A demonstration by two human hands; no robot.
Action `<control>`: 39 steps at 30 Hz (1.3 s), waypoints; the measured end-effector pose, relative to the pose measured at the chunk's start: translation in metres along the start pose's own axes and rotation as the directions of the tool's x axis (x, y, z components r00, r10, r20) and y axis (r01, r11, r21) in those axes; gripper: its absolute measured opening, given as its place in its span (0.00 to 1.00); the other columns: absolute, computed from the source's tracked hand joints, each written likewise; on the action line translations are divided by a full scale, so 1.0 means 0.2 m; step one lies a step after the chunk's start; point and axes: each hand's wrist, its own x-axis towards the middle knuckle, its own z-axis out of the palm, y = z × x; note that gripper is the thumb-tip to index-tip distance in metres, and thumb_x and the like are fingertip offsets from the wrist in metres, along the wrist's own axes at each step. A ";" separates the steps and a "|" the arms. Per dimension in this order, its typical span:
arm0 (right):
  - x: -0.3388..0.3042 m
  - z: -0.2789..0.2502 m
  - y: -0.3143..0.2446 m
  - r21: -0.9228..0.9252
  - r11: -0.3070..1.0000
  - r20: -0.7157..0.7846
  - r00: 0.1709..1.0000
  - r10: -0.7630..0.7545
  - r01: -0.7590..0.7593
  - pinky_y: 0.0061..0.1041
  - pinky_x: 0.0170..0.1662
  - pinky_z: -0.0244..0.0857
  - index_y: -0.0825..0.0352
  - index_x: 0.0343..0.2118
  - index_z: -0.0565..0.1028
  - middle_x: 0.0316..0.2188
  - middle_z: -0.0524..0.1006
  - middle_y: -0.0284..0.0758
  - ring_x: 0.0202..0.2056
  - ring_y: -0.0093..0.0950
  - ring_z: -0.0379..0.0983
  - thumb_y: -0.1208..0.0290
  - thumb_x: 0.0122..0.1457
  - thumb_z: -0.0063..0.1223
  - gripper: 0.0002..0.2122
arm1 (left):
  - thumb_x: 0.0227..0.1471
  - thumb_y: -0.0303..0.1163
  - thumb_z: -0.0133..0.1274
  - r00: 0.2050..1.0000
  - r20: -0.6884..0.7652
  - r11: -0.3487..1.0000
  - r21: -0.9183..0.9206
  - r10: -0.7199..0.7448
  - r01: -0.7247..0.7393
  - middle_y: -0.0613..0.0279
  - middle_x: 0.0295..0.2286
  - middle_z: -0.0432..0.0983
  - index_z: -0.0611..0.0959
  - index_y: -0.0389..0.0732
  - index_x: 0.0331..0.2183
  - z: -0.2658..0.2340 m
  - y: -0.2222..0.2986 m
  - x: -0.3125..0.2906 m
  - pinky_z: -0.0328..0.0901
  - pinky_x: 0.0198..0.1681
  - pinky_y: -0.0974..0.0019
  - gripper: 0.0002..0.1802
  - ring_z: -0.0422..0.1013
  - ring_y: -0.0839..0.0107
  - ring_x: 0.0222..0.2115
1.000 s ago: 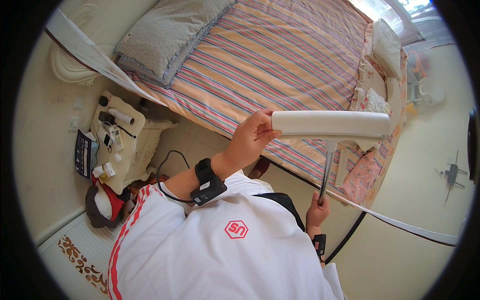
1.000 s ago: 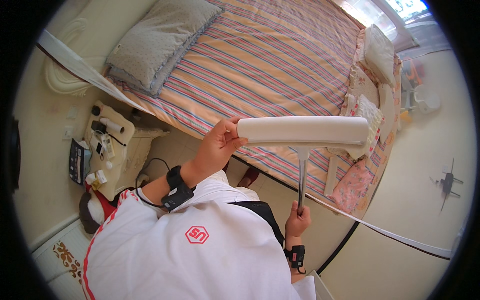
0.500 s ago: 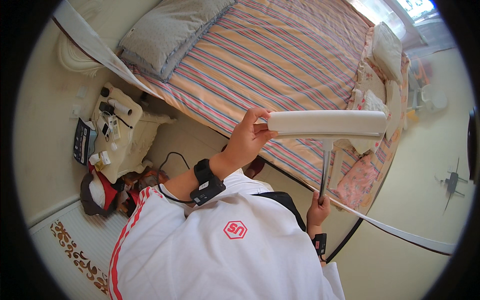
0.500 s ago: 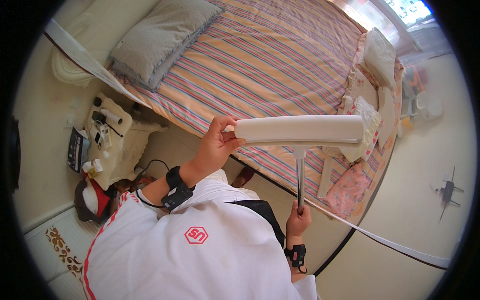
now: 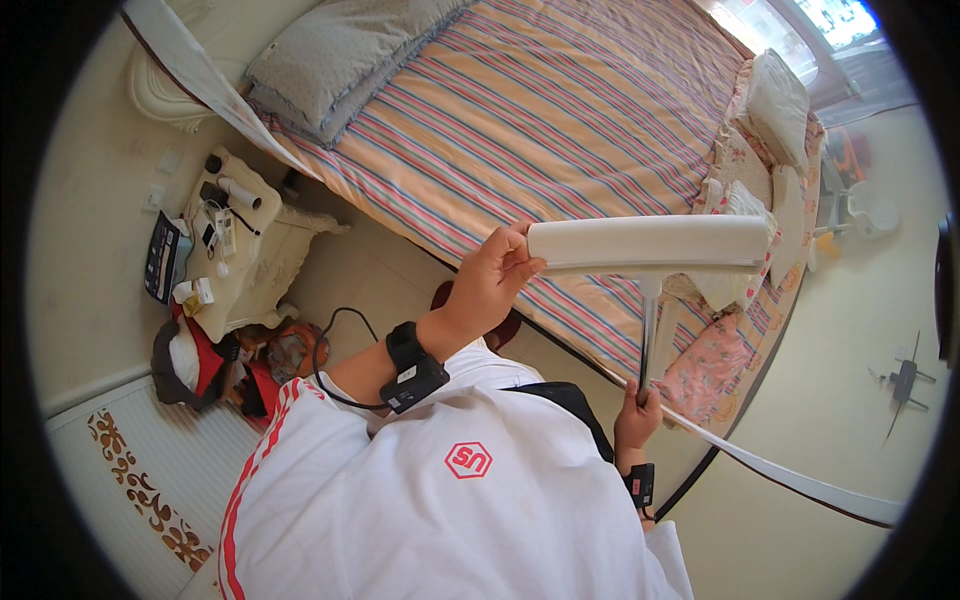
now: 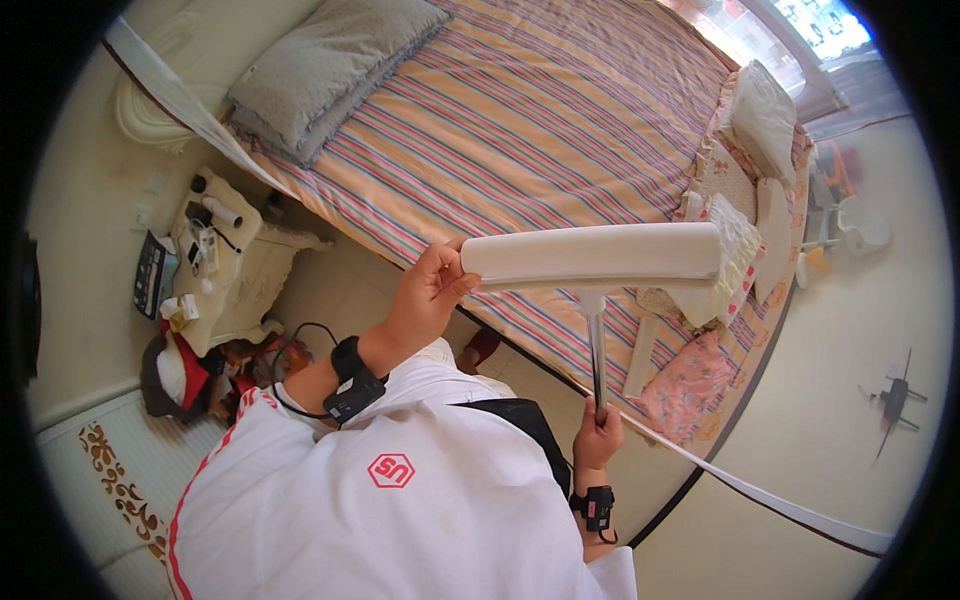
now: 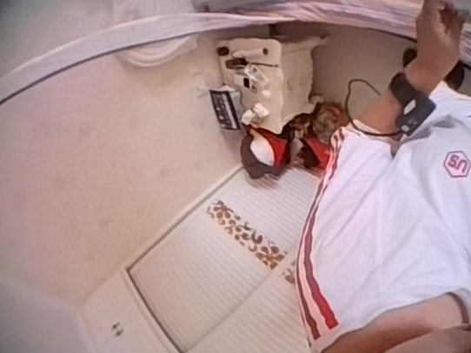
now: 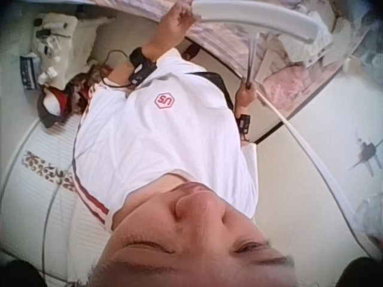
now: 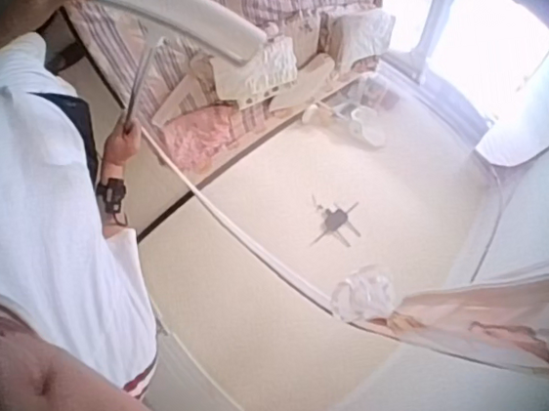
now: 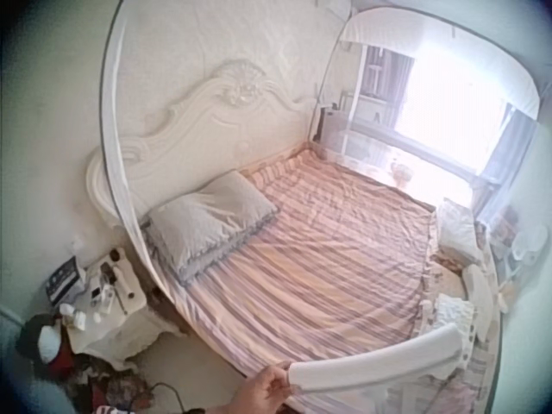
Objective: The person assembles a lint roller by inserting a refill roll into the handle and securing it. They then use the lint roller to clean the bedsheet and pillows, moving the roller back and forth across the surface.
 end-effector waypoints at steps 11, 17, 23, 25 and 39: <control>0.04 -0.04 0.08 0.010 0.999 0.025 0.999 -0.032 0.032 0.25 0.22 0.49 0.65 0.17 0.56 0.15 0.52 0.31 0.19 0.24 0.48 0.67 0.58 0.59 0.22 | 0.52 0.17 0.53 0.995 -0.085 0.999 -0.008 -0.051 0.050 0.53 0.47 0.67 0.64 0.42 0.45 0.10 0.01 -0.03 0.71 0.46 0.67 0.22 0.73 0.65 0.45; 0.07 -0.03 0.09 0.022 0.998 0.037 0.998 -0.052 0.052 0.25 0.21 0.49 0.65 0.17 0.56 0.14 0.52 0.32 0.19 0.25 0.48 0.67 0.58 0.59 0.21 | 0.51 0.15 0.52 0.996 -0.085 0.999 -0.032 -0.032 0.029 0.57 0.48 0.65 0.63 0.44 0.45 0.10 0.02 -0.02 0.69 0.50 0.66 0.23 0.70 0.68 0.47; 0.12 -0.02 0.10 -0.003 0.995 0.040 0.994 -0.099 0.099 0.25 0.21 0.50 0.66 0.17 0.57 0.14 0.54 0.33 0.18 0.25 0.50 0.67 0.57 0.60 0.21 | 0.52 0.15 0.52 0.993 -0.114 0.999 -0.032 -0.001 -0.003 0.57 0.47 0.65 0.63 0.43 0.42 0.08 0.01 -0.03 0.69 0.49 0.67 0.20 0.70 0.70 0.45; 0.14 -0.01 0.09 -0.018 0.994 0.042 0.993 -0.110 0.111 0.25 0.21 0.50 0.66 0.17 0.57 0.14 0.54 0.33 0.18 0.26 0.50 0.66 0.57 0.60 0.21 | 0.53 0.16 0.52 0.993 -0.118 1.000 -0.011 -0.016 0.015 0.57 0.46 0.66 0.63 0.43 0.41 0.07 0.01 -0.04 0.69 0.48 0.67 0.19 0.71 0.71 0.44; 0.22 0.03 0.06 -0.032 0.987 0.076 0.985 -0.155 0.157 0.27 0.21 0.51 0.66 0.17 0.58 0.14 0.54 0.34 0.18 0.27 0.50 0.67 0.57 0.60 0.21 | 0.56 0.21 0.51 0.985 -0.174 1.000 -0.011 -0.018 0.016 0.55 0.44 0.68 0.62 0.43 0.45 0.03 0.01 -0.04 0.71 0.40 0.70 0.19 0.71 0.73 0.40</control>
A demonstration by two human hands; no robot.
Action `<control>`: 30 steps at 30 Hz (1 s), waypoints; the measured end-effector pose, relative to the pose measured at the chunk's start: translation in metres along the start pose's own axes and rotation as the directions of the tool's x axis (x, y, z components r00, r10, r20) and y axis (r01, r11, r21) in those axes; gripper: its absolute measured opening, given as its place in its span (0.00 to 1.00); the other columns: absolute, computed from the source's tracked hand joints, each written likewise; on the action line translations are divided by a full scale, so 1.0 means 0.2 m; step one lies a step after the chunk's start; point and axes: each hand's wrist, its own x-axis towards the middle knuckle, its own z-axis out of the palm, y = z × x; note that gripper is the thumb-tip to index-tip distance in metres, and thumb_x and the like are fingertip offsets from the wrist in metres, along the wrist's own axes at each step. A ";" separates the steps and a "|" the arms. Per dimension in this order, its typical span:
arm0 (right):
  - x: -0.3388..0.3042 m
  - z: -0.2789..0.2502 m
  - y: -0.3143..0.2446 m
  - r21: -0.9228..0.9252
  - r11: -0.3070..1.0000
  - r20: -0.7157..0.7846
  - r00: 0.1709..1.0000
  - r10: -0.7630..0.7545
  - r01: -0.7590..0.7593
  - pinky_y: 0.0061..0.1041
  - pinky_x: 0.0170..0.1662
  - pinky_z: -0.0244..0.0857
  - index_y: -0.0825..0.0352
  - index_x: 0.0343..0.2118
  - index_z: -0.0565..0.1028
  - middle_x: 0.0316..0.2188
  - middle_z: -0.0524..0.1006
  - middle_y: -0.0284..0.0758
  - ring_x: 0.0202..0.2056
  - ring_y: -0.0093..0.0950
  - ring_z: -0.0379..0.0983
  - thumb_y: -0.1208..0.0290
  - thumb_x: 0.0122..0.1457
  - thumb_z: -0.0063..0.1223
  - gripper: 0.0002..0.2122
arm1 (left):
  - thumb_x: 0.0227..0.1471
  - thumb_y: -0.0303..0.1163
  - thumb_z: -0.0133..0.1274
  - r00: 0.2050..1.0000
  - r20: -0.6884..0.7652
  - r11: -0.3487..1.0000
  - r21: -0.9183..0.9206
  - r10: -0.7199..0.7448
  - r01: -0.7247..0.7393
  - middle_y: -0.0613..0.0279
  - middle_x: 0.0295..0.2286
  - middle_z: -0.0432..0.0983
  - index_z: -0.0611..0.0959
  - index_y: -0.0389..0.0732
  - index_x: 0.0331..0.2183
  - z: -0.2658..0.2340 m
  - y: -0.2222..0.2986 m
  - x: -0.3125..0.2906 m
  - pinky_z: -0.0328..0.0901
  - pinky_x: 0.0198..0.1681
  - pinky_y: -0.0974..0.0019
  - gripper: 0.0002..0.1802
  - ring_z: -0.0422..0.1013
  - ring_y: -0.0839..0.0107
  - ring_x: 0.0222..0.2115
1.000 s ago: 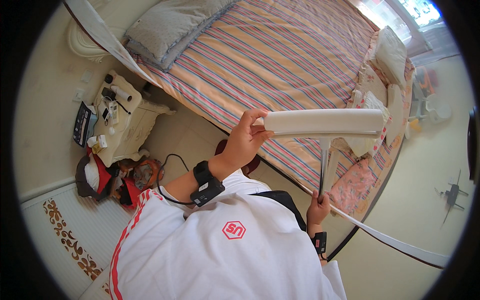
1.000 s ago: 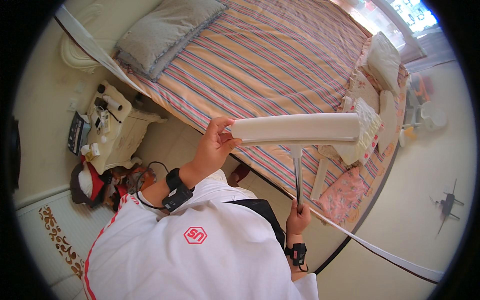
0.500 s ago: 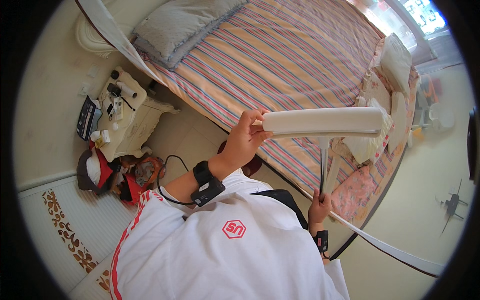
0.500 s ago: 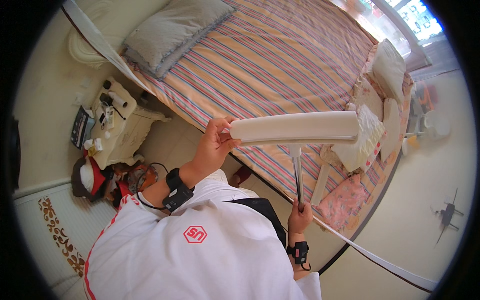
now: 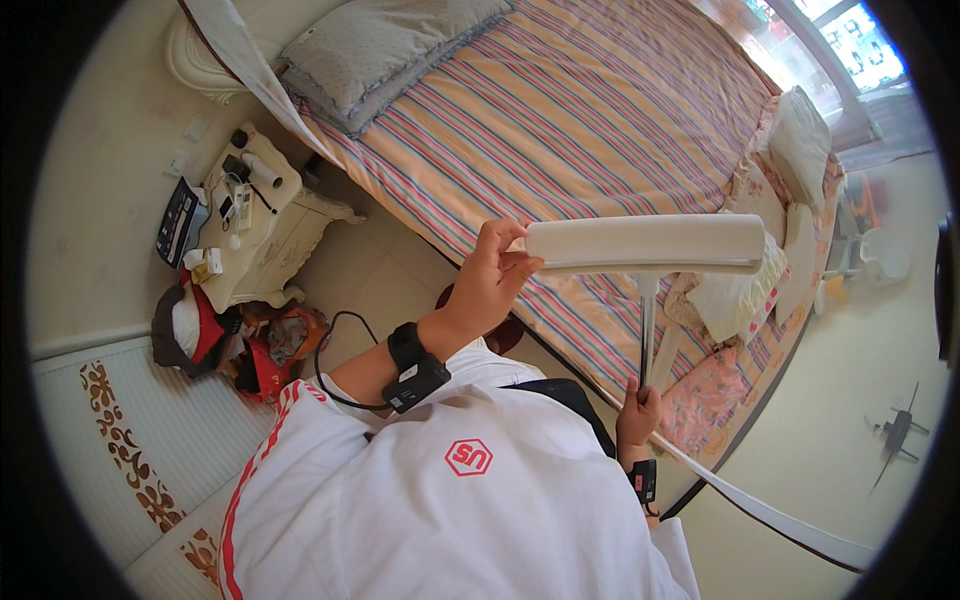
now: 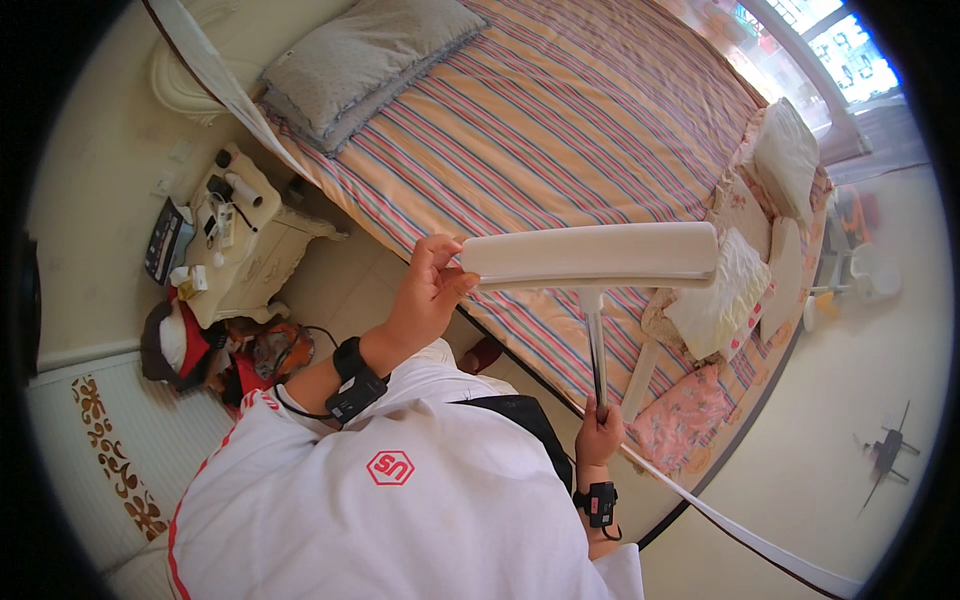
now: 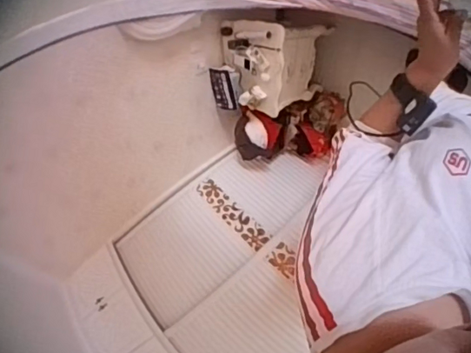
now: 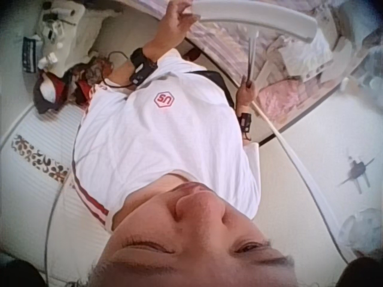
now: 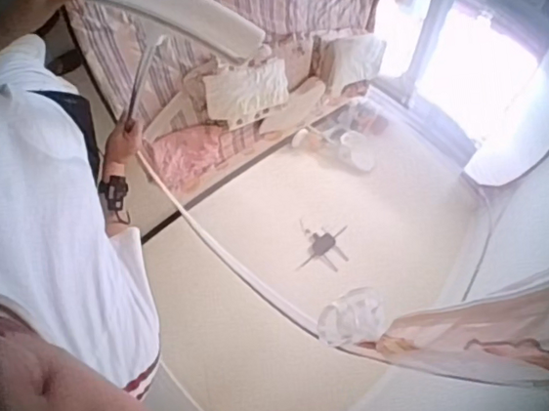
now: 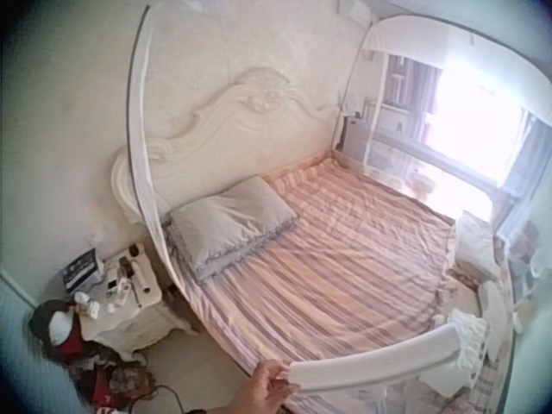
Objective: The person assembles a lint roller by inserting a refill roll into the handle and securing it. They then use the lint roller to clean the bedsheet and pillows, moving the roller back and forth across the surface.
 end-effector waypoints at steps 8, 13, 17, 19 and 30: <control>0.04 0.01 -0.01 0.008 1.000 0.007 1.000 0.011 -0.011 0.26 0.21 0.52 0.66 0.18 0.59 0.14 0.55 0.34 0.18 0.28 0.51 0.67 0.56 0.60 0.20 | 0.57 0.22 0.51 1.000 -0.027 0.999 0.031 -0.007 0.008 0.57 0.44 0.69 0.63 0.43 0.47 0.00 0.01 0.02 0.68 0.42 0.73 0.19 0.71 0.74 0.40; 0.05 0.02 0.00 0.006 1.000 0.006 1.000 -0.003 0.003 0.27 0.21 0.52 0.66 0.18 0.59 0.14 0.55 0.34 0.17 0.28 0.51 0.67 0.57 0.60 0.20 | 0.56 0.22 0.52 0.999 -0.014 0.999 0.020 -0.036 0.036 0.58 0.44 0.68 0.64 0.42 0.47 -0.01 0.03 0.02 0.68 0.44 0.72 0.20 0.70 0.74 0.42; 0.05 0.02 0.01 -0.002 1.000 0.017 1.000 0.002 -0.002 0.27 0.21 0.52 0.66 0.18 0.59 0.14 0.55 0.34 0.18 0.28 0.50 0.66 0.57 0.60 0.20 | 0.55 0.21 0.52 0.999 0.008 0.999 0.031 -0.044 0.044 0.58 0.45 0.68 0.64 0.43 0.47 -0.02 0.04 0.03 0.68 0.45 0.72 0.20 0.70 0.74 0.43; 0.05 0.02 0.02 0.007 1.000 0.013 1.000 0.009 -0.009 0.27 0.21 0.51 0.66 0.18 0.59 0.14 0.55 0.34 0.18 0.28 0.50 0.66 0.57 0.60 0.20 | 0.55 0.20 0.52 0.998 0.017 0.998 0.010 -0.067 0.067 0.58 0.46 0.67 0.64 0.44 0.46 -0.01 0.04 0.05 0.69 0.45 0.71 0.20 0.70 0.73 0.44; 0.07 0.02 0.03 0.033 0.999 0.008 1.000 -0.004 0.003 0.27 0.21 0.51 0.66 0.18 0.60 0.14 0.55 0.34 0.17 0.29 0.51 0.66 0.56 0.60 0.19 | 0.54 0.17 0.52 0.999 0.022 0.999 0.031 0.040 -0.041 0.56 0.48 0.66 0.64 0.44 0.43 -0.02 0.03 0.05 0.68 0.49 0.67 0.19 0.69 0.70 0.49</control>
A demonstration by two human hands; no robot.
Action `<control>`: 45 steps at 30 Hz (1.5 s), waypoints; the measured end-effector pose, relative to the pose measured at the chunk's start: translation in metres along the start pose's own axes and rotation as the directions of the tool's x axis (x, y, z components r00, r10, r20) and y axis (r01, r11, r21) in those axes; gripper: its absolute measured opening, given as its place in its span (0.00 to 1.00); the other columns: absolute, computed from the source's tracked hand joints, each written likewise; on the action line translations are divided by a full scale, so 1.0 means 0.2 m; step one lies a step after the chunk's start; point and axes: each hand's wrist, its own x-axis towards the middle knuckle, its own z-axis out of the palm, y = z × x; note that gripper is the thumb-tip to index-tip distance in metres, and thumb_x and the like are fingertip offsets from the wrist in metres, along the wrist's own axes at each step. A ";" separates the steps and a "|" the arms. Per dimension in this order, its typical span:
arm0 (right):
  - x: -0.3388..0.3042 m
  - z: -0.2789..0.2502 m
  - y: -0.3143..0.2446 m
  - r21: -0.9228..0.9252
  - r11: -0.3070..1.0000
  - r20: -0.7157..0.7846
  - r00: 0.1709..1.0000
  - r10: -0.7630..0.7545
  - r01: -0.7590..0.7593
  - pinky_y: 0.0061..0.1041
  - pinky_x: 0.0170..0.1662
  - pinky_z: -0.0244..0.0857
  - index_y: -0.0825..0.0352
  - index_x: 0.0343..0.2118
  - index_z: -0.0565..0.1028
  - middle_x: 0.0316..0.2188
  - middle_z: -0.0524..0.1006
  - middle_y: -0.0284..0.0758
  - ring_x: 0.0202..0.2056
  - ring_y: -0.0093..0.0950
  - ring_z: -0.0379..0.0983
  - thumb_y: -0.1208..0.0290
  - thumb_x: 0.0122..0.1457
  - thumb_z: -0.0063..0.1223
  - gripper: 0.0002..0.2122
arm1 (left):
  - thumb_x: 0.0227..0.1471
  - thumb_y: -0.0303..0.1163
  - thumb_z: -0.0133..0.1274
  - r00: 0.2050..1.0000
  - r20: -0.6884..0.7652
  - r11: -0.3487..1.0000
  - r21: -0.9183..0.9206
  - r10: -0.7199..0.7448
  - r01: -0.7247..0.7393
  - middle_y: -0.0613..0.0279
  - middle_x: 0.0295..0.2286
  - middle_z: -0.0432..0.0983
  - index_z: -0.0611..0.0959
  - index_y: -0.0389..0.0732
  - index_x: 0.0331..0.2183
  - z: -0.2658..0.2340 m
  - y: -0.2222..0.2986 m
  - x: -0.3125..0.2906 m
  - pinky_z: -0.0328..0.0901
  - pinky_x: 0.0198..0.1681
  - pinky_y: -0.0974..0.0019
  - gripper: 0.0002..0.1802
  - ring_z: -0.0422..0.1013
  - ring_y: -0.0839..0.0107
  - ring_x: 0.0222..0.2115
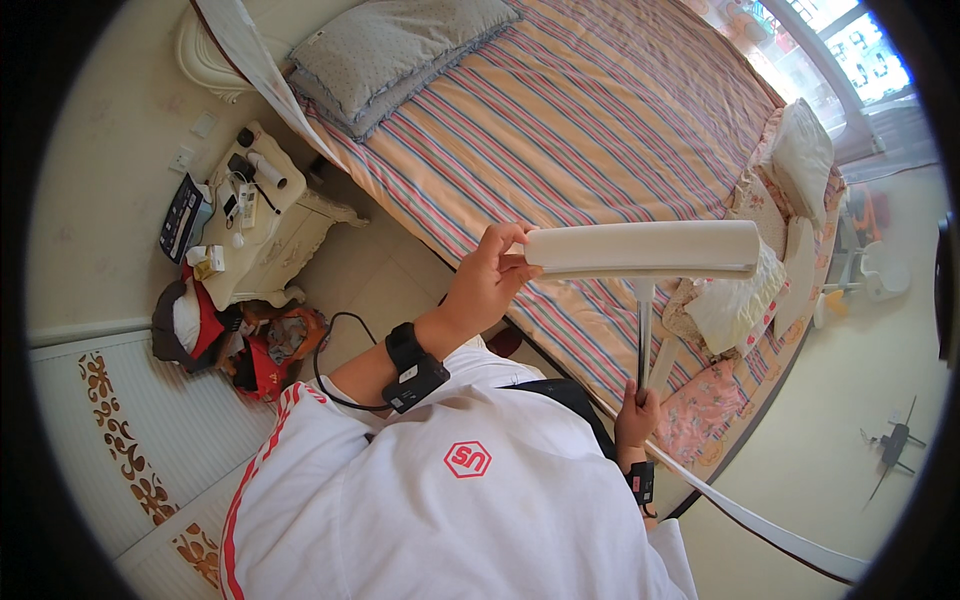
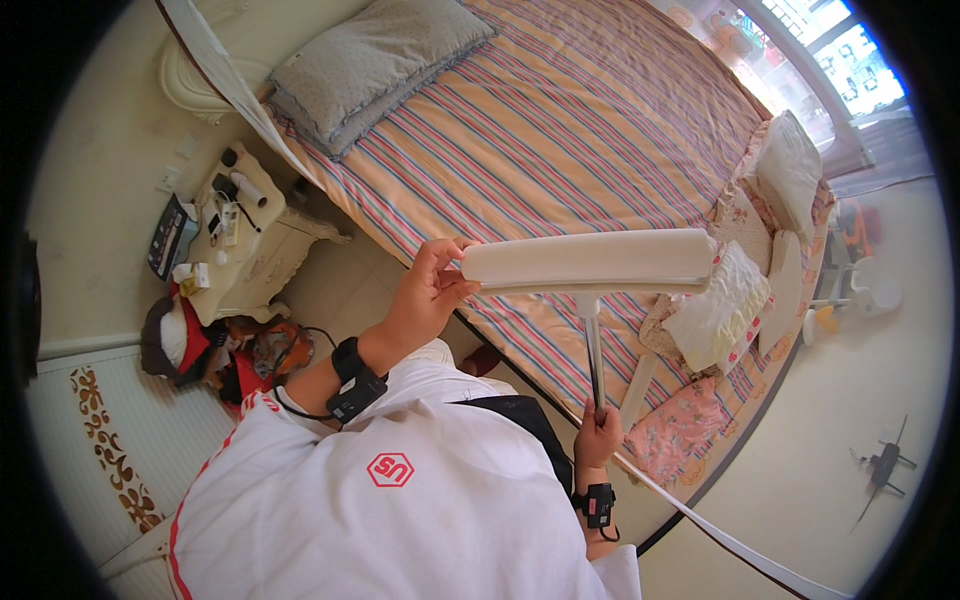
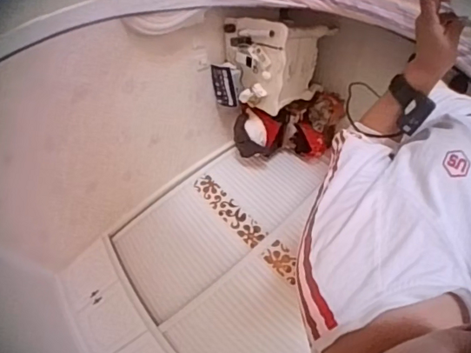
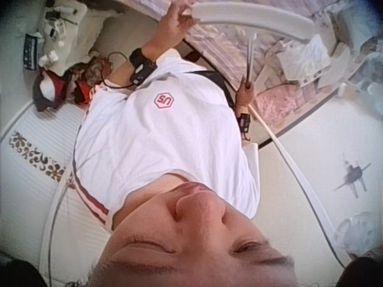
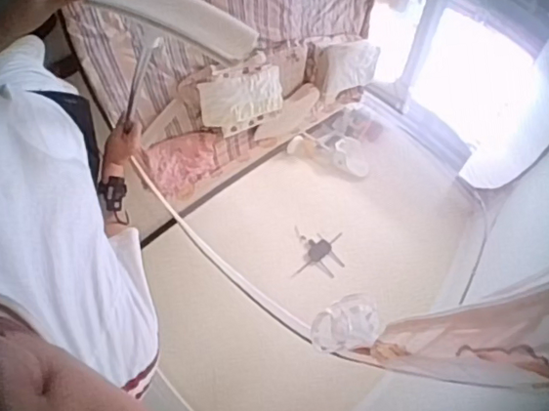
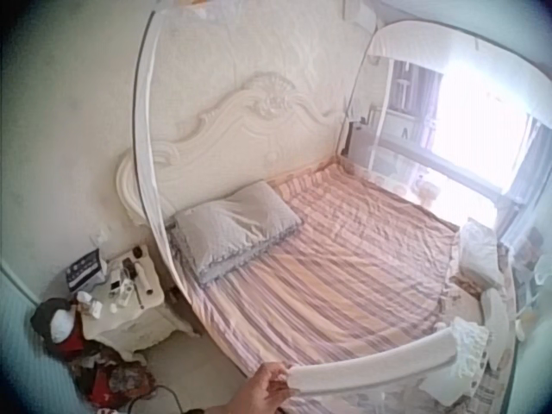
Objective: The person assembles a lint roller by inserting a refill roll into the handle and securing it. They then use the lint roller to clean the bedsheet and pillows, moving the roller back and forth across the surface.
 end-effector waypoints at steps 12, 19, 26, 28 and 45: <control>-0.02 0.02 0.05 0.016 1.000 0.000 1.000 0.020 -0.020 0.26 0.20 0.50 0.66 0.17 0.57 0.13 0.54 0.33 0.17 0.26 0.49 0.68 0.58 0.59 0.21 | 0.56 0.26 0.54 0.991 0.006 0.989 -0.071 -0.132 0.132 0.57 0.48 0.69 0.68 0.38 0.49 0.02 0.02 0.01 0.67 0.48 0.70 0.20 0.70 0.73 0.46; -0.01 0.01 0.04 0.035 0.999 -0.045 0.999 0.017 -0.016 0.25 0.21 0.49 0.66 0.18 0.60 0.14 0.53 0.30 0.18 0.24 0.49 0.69 0.57 0.59 0.19 | 0.57 0.27 0.53 0.987 0.024 0.982 -0.098 -0.160 0.162 0.57 0.48 0.71 0.67 0.36 0.54 0.04 0.05 0.05 0.67 0.49 0.71 0.24 0.71 0.73 0.46; 0.03 0.01 0.02 0.022 1.000 -0.053 0.999 -0.010 0.011 0.24 0.21 0.51 0.66 0.19 0.63 0.14 0.55 0.29 0.18 0.23 0.51 0.70 0.57 0.60 0.16 | 0.57 0.27 0.53 0.984 0.031 0.953 -0.244 -0.176 0.178 0.58 0.48 0.71 0.68 0.35 0.54 0.02 0.02 0.03 0.67 0.48 0.72 0.24 0.71 0.73 0.45; 0.03 0.01 0.03 0.000 1.000 -0.063 0.998 0.007 -0.007 0.24 0.21 0.52 0.67 0.19 0.64 0.14 0.56 0.30 0.18 0.24 0.52 0.70 0.56 0.60 0.16 | 0.56 0.25 0.53 0.983 0.045 0.949 -0.257 -0.178 0.184 0.58 0.48 0.72 0.70 0.36 0.53 0.00 0.04 0.04 0.67 0.47 0.72 0.23 0.71 0.74 0.45; 0.03 0.03 0.03 -0.111 0.974 0.266 0.950 -0.164 0.200 0.32 0.27 0.66 0.66 0.28 0.75 0.20 0.73 0.40 0.23 0.39 0.72 0.75 0.46 0.59 0.06 | 0.46 0.36 0.63 0.943 0.332 0.908 0.404 -0.030 -0.113 0.53 0.41 0.75 0.71 0.43 0.52 0.10 0.43 0.22 0.68 0.42 0.64 0.32 0.73 0.60 0.40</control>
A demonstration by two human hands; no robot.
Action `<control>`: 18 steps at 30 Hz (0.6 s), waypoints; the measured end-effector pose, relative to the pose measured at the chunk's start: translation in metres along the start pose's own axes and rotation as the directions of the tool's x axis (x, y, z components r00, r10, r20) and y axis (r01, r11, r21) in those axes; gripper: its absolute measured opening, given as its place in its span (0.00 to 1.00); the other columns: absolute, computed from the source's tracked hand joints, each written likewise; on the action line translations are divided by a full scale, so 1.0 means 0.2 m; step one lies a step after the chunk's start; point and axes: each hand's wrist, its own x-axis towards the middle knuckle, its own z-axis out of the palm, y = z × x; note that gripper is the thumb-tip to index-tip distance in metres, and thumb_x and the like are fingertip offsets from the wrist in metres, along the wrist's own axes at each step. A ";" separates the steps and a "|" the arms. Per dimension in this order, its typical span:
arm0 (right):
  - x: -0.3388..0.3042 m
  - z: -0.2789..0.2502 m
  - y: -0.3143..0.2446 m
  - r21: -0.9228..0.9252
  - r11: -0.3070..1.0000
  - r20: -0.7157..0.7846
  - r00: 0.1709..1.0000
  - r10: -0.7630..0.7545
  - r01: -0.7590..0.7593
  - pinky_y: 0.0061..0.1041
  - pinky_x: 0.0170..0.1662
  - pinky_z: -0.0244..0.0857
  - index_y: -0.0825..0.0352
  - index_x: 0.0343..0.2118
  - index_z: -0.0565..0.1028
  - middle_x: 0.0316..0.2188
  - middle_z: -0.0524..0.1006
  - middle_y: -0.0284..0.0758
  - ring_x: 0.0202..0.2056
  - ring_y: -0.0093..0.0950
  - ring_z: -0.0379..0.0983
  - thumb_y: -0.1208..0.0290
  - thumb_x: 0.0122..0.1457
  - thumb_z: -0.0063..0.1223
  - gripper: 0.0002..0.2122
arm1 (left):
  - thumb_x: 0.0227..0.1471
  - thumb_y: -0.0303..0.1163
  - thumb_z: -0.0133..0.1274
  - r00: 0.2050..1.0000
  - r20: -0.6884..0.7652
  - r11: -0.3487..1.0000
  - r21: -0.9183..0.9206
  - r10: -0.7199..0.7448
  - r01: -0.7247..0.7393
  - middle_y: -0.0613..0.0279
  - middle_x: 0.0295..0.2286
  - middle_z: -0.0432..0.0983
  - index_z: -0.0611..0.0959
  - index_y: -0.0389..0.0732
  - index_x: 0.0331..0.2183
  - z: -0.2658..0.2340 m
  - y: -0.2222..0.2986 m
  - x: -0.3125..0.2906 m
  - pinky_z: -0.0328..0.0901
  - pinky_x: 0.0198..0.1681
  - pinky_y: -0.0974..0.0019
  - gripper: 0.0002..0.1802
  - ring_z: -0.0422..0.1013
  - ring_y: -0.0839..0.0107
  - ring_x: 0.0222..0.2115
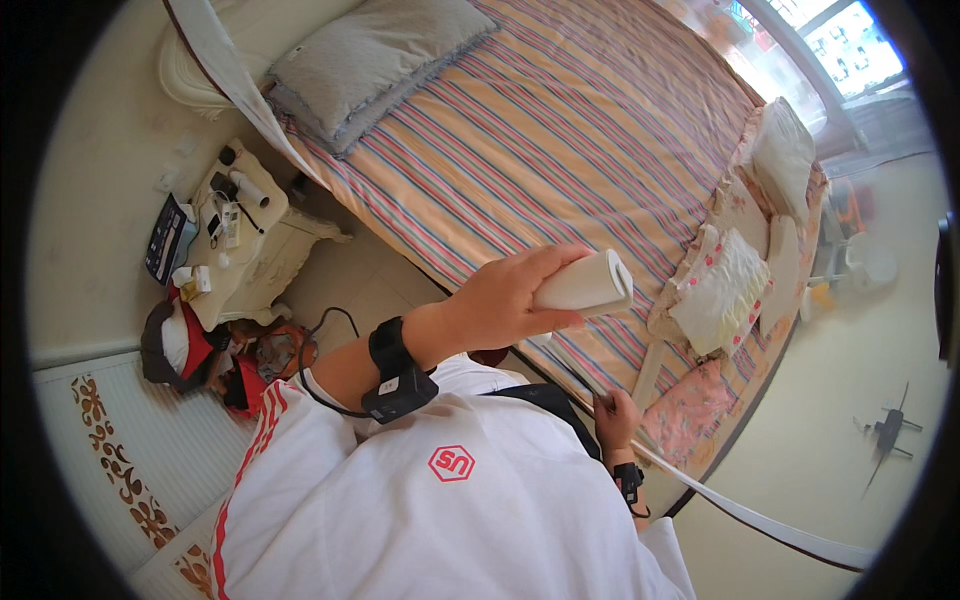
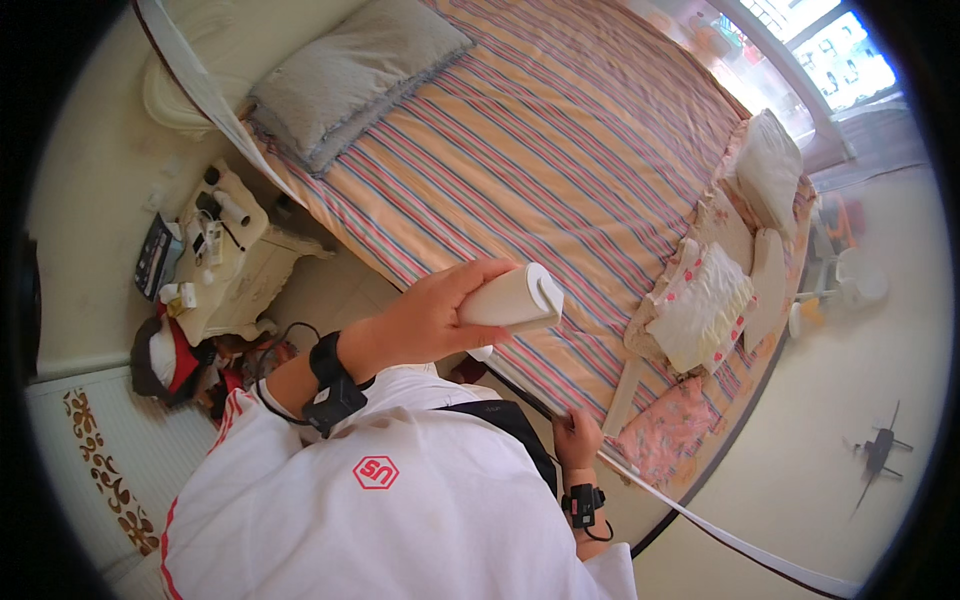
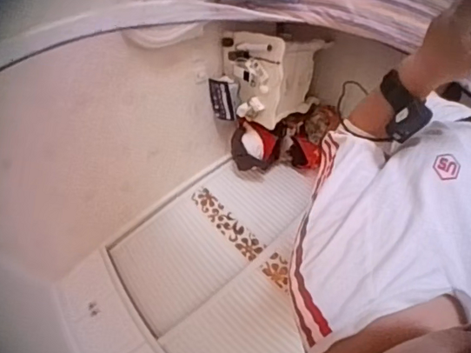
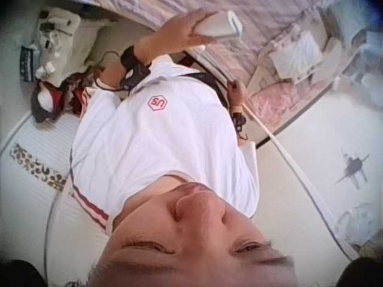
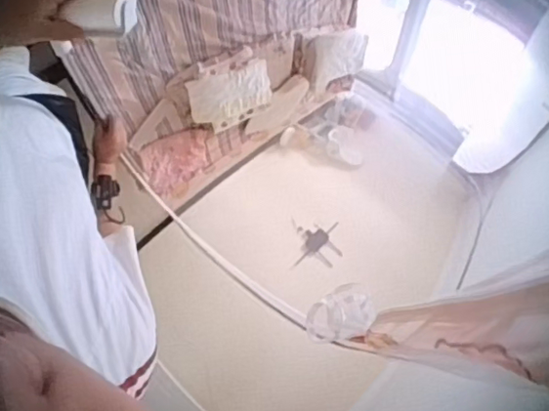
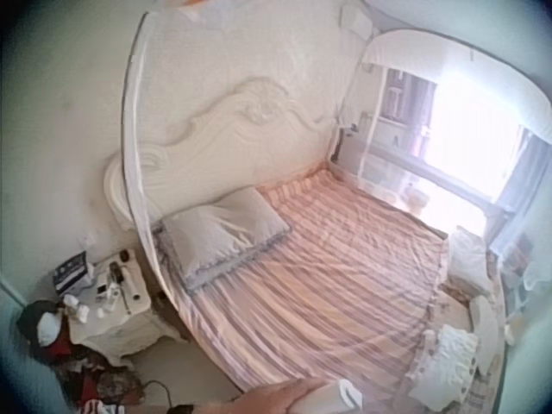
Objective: The person assembles a lint roller by inserting a refill roll into the handle and securing it. They then use the lint roller to clean the bedsheet and pillows, moving the roller back and forth across the surface.
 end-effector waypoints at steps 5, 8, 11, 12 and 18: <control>0.09 -0.08 -0.11 0.354 0.909 0.332 0.938 0.099 -0.222 0.26 0.36 0.69 0.68 0.36 0.74 0.29 0.78 0.36 0.33 0.28 0.76 0.66 0.50 0.64 0.15 | 0.40 0.35 0.67 0.993 0.117 0.997 -0.077 0.031 -0.022 0.55 0.37 0.78 0.77 0.42 0.47 0.04 0.08 0.01 0.69 0.40 0.64 0.30 0.75 0.59 0.36; 0.18 -0.14 -0.22 0.643 0.621 0.535 0.843 0.056 -0.449 0.27 0.46 0.66 0.69 0.51 0.67 0.40 0.75 0.35 0.42 0.26 0.73 0.61 0.52 0.64 0.27 | 0.38 0.33 0.68 0.979 0.193 0.991 -0.131 0.062 -0.037 0.56 0.35 0.78 0.79 0.41 0.45 0.08 0.12 0.02 0.70 0.39 0.63 0.28 0.75 0.61 0.35; 0.29 -0.20 -0.37 0.851 0.512 0.220 0.965 -0.145 -0.117 0.27 0.48 0.65 0.69 0.57 0.58 0.48 0.71 0.38 0.45 0.27 0.71 0.57 0.53 0.63 0.34 | 0.35 0.32 0.70 0.980 0.113 0.987 -0.005 0.163 -0.164 0.56 0.36 0.78 0.78 0.42 0.47 0.13 0.14 0.03 0.70 0.38 0.63 0.33 0.75 0.61 0.34; 0.32 -0.23 -0.43 0.864 0.503 0.105 0.983 -0.152 -0.014 0.27 0.49 0.64 0.68 0.58 0.56 0.49 0.69 0.39 0.46 0.28 0.70 0.56 0.53 0.63 0.37 | 0.34 0.32 0.70 0.977 0.102 0.981 0.019 0.188 -0.191 0.56 0.37 0.78 0.78 0.42 0.47 0.15 0.14 0.03 0.70 0.38 0.63 0.33 0.75 0.61 0.35; 0.49 -0.39 -0.69 0.780 0.538 -0.195 0.941 -0.277 0.320 0.30 0.50 0.64 0.68 0.59 0.55 0.51 0.67 0.43 0.49 0.33 0.68 0.55 0.49 0.67 0.41 | 0.33 0.32 0.68 0.927 0.050 0.925 0.071 0.371 -0.374 0.59 0.35 0.75 0.77 0.47 0.49 0.20 0.13 0.07 0.68 0.40 0.61 0.36 0.73 0.59 0.36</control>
